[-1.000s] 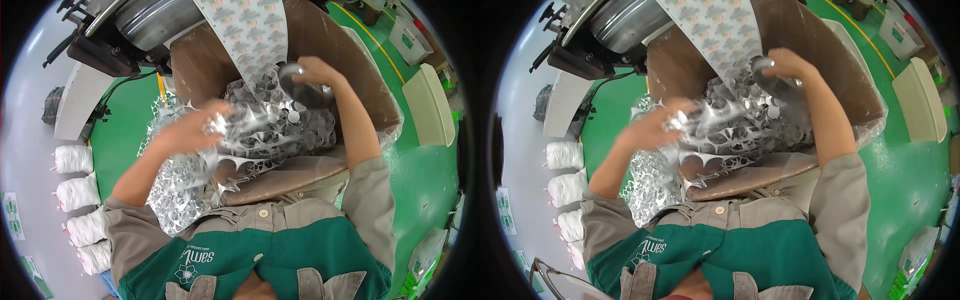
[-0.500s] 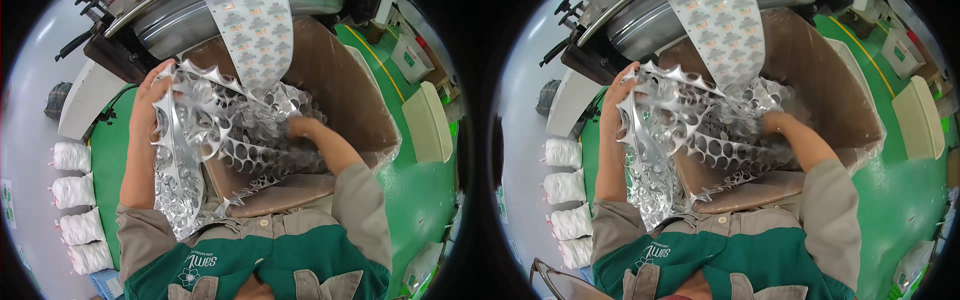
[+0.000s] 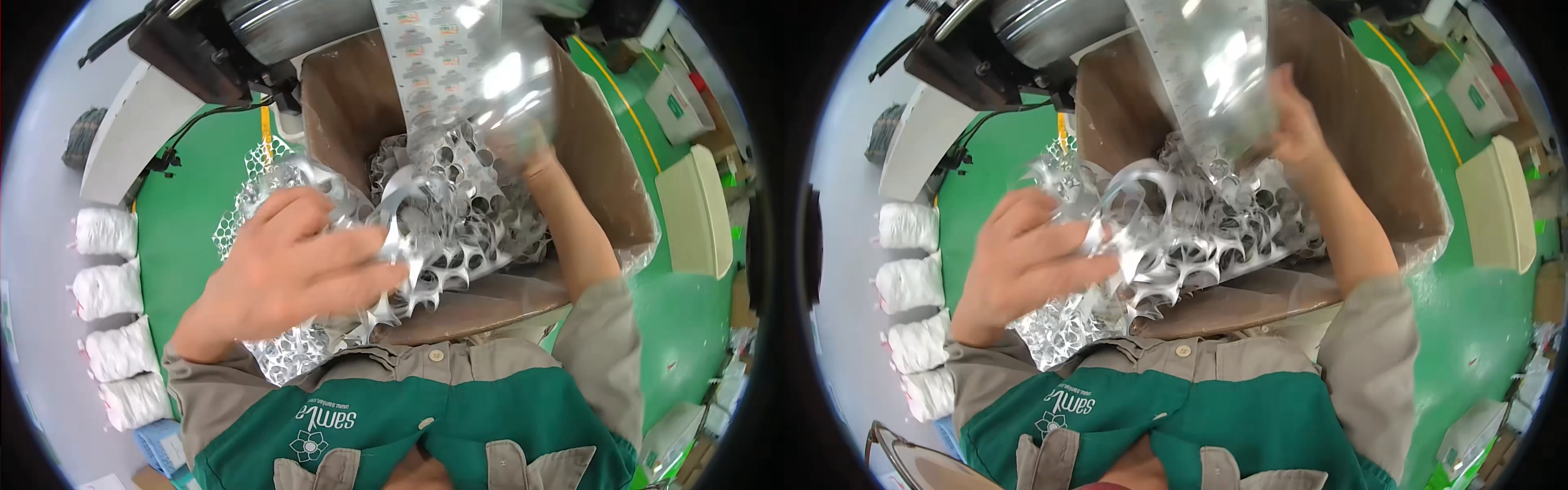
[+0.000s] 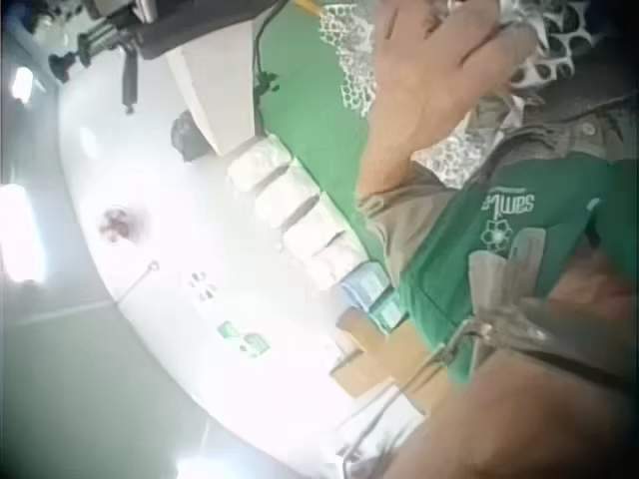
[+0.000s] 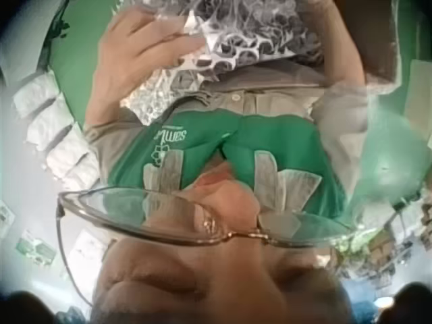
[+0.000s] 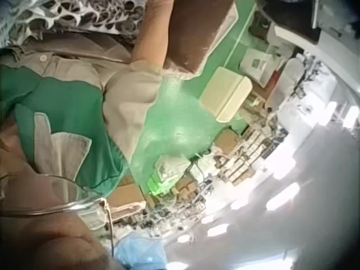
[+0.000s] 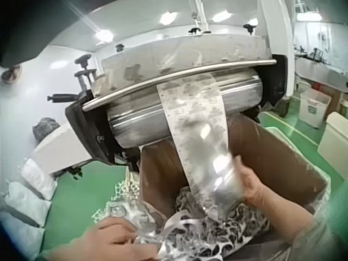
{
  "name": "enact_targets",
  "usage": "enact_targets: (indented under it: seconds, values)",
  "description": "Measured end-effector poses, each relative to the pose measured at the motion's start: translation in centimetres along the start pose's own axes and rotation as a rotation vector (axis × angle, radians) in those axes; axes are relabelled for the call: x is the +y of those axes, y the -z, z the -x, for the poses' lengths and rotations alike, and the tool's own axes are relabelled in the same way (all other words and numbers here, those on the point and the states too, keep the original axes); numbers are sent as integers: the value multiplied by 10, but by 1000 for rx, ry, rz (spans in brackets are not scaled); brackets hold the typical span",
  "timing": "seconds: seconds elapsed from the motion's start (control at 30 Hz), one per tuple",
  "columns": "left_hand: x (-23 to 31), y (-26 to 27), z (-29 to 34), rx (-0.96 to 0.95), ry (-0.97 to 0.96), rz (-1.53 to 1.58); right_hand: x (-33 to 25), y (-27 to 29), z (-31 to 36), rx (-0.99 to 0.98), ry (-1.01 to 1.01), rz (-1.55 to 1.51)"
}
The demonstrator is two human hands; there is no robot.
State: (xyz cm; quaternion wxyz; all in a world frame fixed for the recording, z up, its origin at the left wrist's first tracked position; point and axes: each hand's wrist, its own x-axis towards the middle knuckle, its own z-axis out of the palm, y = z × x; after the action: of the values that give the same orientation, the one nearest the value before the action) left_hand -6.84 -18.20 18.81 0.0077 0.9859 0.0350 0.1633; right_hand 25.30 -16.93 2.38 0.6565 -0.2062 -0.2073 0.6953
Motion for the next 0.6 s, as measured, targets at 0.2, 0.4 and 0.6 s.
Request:
enact_targets:
  seconds: [0.2,0.4,0.6]
  values:
    - [-24,-7,23,51,637,218,72,144,4,109,-564,2374]
    - [-87,-56,29,73,862,702,-8,59,-10,-33,-91,2165]
    - [-85,-63,29,43,908,510,-59,-15,-5,67,274,256]
